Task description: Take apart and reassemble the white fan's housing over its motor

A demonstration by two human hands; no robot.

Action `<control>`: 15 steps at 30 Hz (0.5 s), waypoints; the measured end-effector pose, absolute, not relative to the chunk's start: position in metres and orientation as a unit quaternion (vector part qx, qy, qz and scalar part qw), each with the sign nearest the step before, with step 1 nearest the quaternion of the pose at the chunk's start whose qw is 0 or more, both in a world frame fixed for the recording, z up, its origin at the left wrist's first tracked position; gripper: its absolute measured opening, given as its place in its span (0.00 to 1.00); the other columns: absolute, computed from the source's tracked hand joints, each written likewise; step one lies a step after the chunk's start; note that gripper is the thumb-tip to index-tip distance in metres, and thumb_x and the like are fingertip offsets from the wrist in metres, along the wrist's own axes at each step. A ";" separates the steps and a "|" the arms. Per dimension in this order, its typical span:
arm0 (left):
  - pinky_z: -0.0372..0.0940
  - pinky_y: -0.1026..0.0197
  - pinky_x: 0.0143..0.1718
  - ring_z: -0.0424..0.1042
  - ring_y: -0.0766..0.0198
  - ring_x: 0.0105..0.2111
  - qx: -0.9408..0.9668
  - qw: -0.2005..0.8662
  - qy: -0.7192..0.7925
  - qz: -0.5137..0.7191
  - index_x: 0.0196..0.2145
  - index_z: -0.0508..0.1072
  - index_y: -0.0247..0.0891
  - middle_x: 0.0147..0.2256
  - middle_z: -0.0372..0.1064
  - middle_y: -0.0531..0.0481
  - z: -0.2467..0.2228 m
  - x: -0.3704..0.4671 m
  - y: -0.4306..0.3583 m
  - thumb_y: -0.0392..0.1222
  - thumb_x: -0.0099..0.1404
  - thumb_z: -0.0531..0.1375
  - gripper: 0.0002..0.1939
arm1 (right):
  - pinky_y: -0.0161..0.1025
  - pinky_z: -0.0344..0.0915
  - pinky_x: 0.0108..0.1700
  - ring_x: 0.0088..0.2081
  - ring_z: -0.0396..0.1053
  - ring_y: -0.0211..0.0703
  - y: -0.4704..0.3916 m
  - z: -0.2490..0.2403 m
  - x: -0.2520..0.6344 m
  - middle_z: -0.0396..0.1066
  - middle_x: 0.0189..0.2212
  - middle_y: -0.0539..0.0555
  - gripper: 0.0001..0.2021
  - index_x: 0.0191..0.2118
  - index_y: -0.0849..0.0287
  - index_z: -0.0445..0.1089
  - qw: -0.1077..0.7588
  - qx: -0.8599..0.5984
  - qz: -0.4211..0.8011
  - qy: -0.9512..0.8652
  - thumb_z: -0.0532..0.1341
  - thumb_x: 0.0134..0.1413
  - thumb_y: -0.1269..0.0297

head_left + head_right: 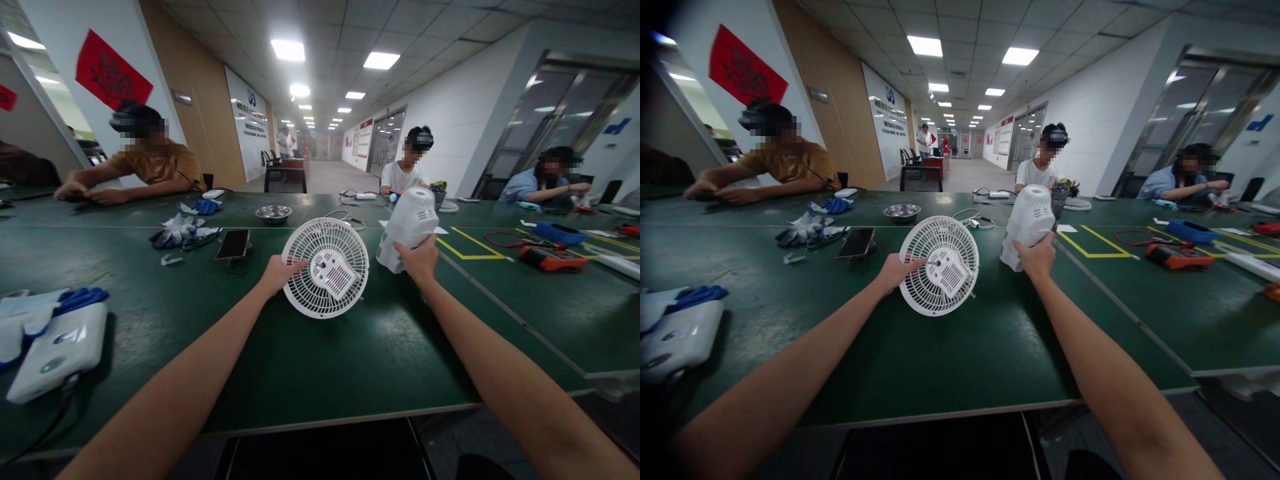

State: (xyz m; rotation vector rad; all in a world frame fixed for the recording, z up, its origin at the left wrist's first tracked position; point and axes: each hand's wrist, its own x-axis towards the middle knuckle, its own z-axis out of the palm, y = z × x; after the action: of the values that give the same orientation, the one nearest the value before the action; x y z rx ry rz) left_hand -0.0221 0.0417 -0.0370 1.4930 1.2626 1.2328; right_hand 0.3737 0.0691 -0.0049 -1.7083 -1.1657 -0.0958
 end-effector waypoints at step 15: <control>0.75 0.55 0.35 0.80 0.56 0.31 0.588 0.400 0.498 0.496 0.35 0.80 0.33 0.33 0.81 0.44 -0.037 -0.021 0.042 0.46 0.58 0.72 0.14 | 0.58 0.67 0.54 0.50 0.74 0.66 0.072 0.003 0.407 0.74 0.50 0.67 0.42 0.57 0.59 0.58 0.565 -0.703 -0.055 -0.428 0.71 0.39 0.46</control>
State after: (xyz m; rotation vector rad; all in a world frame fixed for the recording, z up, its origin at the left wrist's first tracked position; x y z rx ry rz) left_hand -0.0208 0.0417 -0.0368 1.4884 1.2598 1.2549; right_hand 0.4068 0.0718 0.0033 -1.6528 -1.0076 -0.1299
